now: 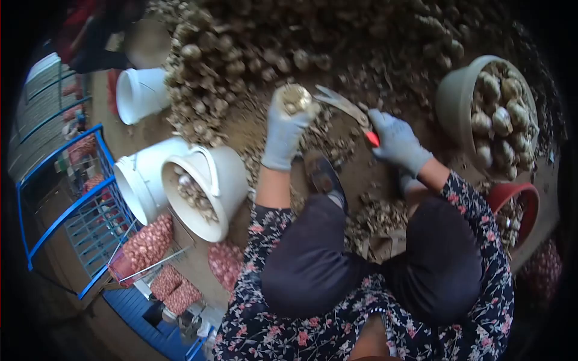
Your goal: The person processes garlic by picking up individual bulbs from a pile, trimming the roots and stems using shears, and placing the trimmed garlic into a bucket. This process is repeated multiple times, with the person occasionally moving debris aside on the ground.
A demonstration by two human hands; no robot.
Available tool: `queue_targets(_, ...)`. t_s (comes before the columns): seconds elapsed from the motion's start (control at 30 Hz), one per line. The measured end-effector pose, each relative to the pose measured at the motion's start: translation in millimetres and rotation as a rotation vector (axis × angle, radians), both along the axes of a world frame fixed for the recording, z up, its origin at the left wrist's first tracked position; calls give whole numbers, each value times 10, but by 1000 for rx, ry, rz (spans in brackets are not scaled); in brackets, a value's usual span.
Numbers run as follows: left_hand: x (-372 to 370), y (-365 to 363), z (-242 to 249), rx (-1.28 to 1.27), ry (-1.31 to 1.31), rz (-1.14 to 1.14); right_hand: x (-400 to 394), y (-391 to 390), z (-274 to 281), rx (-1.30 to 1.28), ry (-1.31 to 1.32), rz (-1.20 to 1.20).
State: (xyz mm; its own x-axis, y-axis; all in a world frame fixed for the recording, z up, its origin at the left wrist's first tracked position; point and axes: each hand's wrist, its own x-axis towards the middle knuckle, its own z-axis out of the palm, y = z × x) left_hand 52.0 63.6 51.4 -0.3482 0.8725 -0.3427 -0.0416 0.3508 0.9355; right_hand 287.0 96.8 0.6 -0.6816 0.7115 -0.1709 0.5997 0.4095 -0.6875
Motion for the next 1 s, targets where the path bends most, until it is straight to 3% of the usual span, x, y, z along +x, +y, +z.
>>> queue_targets(0.13,12,25,-127,-5,11,-51,-110,88,77,-8,-168,82)
queue_targets(0.33,-20,-42,-155,-70,482,-243,-245,85,62,120,-155,124)
queue_targets(0.43,-73,-85,-176,-32,553,-243,-295,90,85,137,-195,163)
queue_targets(0.57,-77,-164,-130,-53,88,-121,-281,95,121,-19,-247,235)
queue_targets(0.63,-114,-209,-260,-80,31,-133,-268,52,106,-191,-323,260)
queue_targets(0.7,-133,-251,-392,-83,-149,-92,-241,3,79,-136,-292,250)
queue_targets(0.77,-84,-282,-404,-82,-80,-81,-244,-13,79,-82,-263,236)
queue_targets(0.87,-39,-279,-454,15,749,-171,-321,-8,134,-39,-345,229)
queue_targets(1.0,14,-288,-421,156,882,-146,-404,-32,112,-82,-354,273)
